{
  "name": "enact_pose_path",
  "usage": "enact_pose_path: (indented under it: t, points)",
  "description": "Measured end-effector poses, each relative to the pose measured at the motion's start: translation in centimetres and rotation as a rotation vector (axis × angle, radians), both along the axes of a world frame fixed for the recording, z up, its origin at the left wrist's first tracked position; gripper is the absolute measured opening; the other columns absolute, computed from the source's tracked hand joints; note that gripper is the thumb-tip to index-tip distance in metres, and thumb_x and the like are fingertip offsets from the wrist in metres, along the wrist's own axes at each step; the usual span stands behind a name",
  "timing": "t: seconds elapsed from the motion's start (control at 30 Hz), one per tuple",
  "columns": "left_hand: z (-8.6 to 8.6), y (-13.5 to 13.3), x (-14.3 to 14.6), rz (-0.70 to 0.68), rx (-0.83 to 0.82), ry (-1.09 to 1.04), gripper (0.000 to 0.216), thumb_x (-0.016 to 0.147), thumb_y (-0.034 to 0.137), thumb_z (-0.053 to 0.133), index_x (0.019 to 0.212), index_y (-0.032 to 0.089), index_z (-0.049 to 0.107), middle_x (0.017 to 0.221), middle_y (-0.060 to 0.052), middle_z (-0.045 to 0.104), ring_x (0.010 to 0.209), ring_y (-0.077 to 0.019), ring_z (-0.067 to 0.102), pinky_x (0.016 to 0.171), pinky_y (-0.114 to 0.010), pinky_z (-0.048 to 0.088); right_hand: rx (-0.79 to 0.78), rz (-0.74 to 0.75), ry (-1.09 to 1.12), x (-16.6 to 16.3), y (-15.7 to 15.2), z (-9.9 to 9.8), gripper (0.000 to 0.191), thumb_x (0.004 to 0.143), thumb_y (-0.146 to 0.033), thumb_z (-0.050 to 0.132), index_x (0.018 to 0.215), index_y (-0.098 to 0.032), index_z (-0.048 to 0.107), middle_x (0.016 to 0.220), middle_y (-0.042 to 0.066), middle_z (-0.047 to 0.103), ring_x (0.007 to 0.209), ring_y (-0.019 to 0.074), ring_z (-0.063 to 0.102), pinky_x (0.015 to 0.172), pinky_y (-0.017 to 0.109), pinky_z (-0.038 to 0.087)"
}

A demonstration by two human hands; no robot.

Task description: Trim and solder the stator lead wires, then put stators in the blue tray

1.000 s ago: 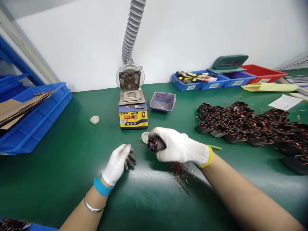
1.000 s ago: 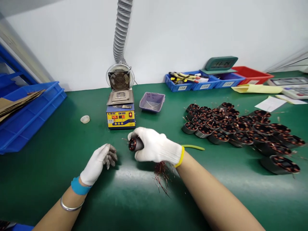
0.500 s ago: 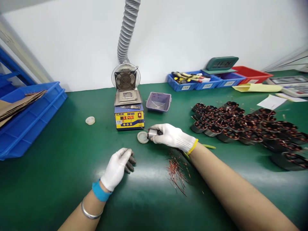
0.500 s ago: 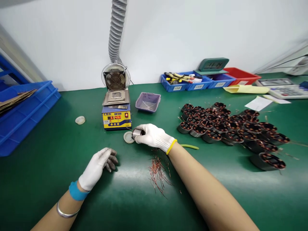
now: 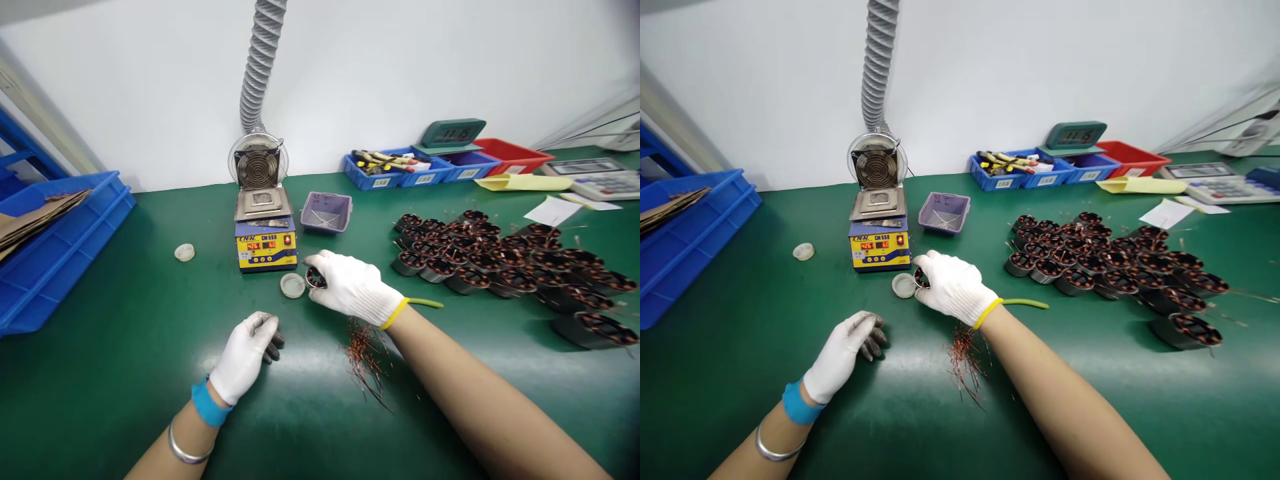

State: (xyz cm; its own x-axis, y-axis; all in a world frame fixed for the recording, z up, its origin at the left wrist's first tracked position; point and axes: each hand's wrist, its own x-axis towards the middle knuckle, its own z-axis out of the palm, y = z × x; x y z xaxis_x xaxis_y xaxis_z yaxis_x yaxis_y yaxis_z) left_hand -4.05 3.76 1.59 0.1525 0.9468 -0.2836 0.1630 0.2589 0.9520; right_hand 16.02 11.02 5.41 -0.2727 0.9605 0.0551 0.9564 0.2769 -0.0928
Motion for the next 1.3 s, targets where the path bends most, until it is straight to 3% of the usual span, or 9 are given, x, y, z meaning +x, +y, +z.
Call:
enact_pose_path:
  t: [0.13, 0.27, 0.43, 0.6, 0.83, 0.97, 1.2, 1.3]
  points:
    - [-0.2, -0.1, 0.2, -0.022, 0.001, 0.016, 0.036, 0.081, 0.051, 0.048, 0.084, 0.016, 0.053, 0.072, -0.002, 0.060, 0.055, -0.0111, 0.054, 0.051, -0.023, 0.040, 0.005, -0.008, 0.002, -0.1, -0.3, 0.2, 0.050, 0.073, -0.041, 0.053, 0.121, -0.030, 0.052, 0.113, 0.006, 0.059, 0.089, 0.0302, 0.061, 0.062, 0.036, 0.046]
    - [-0.8, -0.3, 0.5, -0.049, 0.077, 0.108, 0.030, 0.083, 0.046, 0.048, 0.082, 0.017, 0.056, 0.072, -0.001, 0.060, 0.060, -0.0121, 0.053, 0.057, -0.024, 0.041, 0.093, -0.060, 0.111, 0.1, 0.6, 2.1, 0.051, 0.073, -0.046, 0.053, 0.123, -0.033, 0.051, 0.120, 0.003, 0.057, 0.096, 0.0305, 0.060, 0.069, 0.040, 0.048]
    - [-1.2, -0.6, 0.9, -0.094, 0.188, 0.307, 0.023, 0.080, 0.039, 0.052, 0.086, 0.019, 0.062, 0.080, -0.003, 0.066, 0.072, -0.0161, 0.058, 0.069, -0.027, 0.043, 0.310, -0.046, 0.160, -1.5, 7.1, 6.6, 0.052, 0.074, -0.050, 0.052, 0.122, -0.030, 0.053, 0.115, 0.008, 0.059, 0.099, 0.0329, 0.058, 0.075, 0.044, 0.047]
    - [-1.0, -0.6, 0.7, -0.134, 0.209, 0.372, 0.026, 0.079, 0.040, 0.051, 0.090, 0.019, 0.063, 0.080, -0.004, 0.067, 0.074, -0.0179, 0.059, 0.069, -0.027, 0.044, 0.237, 0.015, 0.014, -5.0, 14.1, 9.6, 0.050, 0.072, -0.044, 0.055, 0.118, -0.023, 0.059, 0.112, 0.012, 0.062, 0.098, 0.0321, 0.059, 0.077, 0.042, 0.047]
    - [-0.3, -0.9, 0.9, -0.180, 0.245, 0.426, 0.025, 0.077, 0.037, 0.053, 0.090, 0.020, 0.065, 0.076, -0.002, 0.066, 0.072, -0.0182, 0.059, 0.065, -0.027, 0.043, 0.196, 0.003, -0.004, -6.1, 16.4, 10.0, 0.042, 0.068, -0.045, 0.059, 0.100, -0.019, 0.067, 0.098, 0.011, 0.067, 0.090, 0.0298, 0.062, 0.073, 0.036, 0.048]
    - [-0.1, -1.3, 1.1, -0.224, 0.261, 0.438, 0.026, 0.077, 0.039, 0.053, 0.091, 0.021, 0.066, 0.076, -0.003, 0.066, 0.070, -0.0199, 0.060, 0.064, -0.029, 0.042, 0.232, -0.096, 0.238, -5.7, 17.0, 10.6, 0.044, 0.072, -0.050, 0.054, 0.096, -0.016, 0.068, 0.091, 0.010, 0.067, 0.087, 0.0278, 0.063, 0.073, 0.034, 0.048]
    - [-0.7, -1.3, 1.0, -0.229, 0.276, 0.410, 0.029, 0.077, 0.040, 0.054, 0.094, 0.021, 0.067, 0.080, -0.005, 0.068, 0.074, -0.0226, 0.061, 0.066, -0.031, 0.043, 0.233, -0.143, 0.442, -7.9, 17.0, 7.9, 0.049, 0.071, -0.048, 0.054, 0.101, -0.011, 0.065, 0.098, 0.015, 0.066, 0.094, 0.0291, 0.062, 0.079, 0.036, 0.047]
    - [-0.8, -1.2, 0.9, -0.222, 0.266, 0.383, 0.028, 0.077, 0.039, 0.054, 0.093, 0.020, 0.066, 0.079, -0.005, 0.066, 0.074, -0.0219, 0.060, 0.067, -0.031, 0.043, 0.240, -0.162, 0.497, -7.8, 16.4, 8.0, 0.047, 0.072, -0.048, 0.055, 0.100, -0.012, 0.065, 0.097, 0.015, 0.066, 0.095, 0.0300, 0.062, 0.080, 0.038, 0.047]
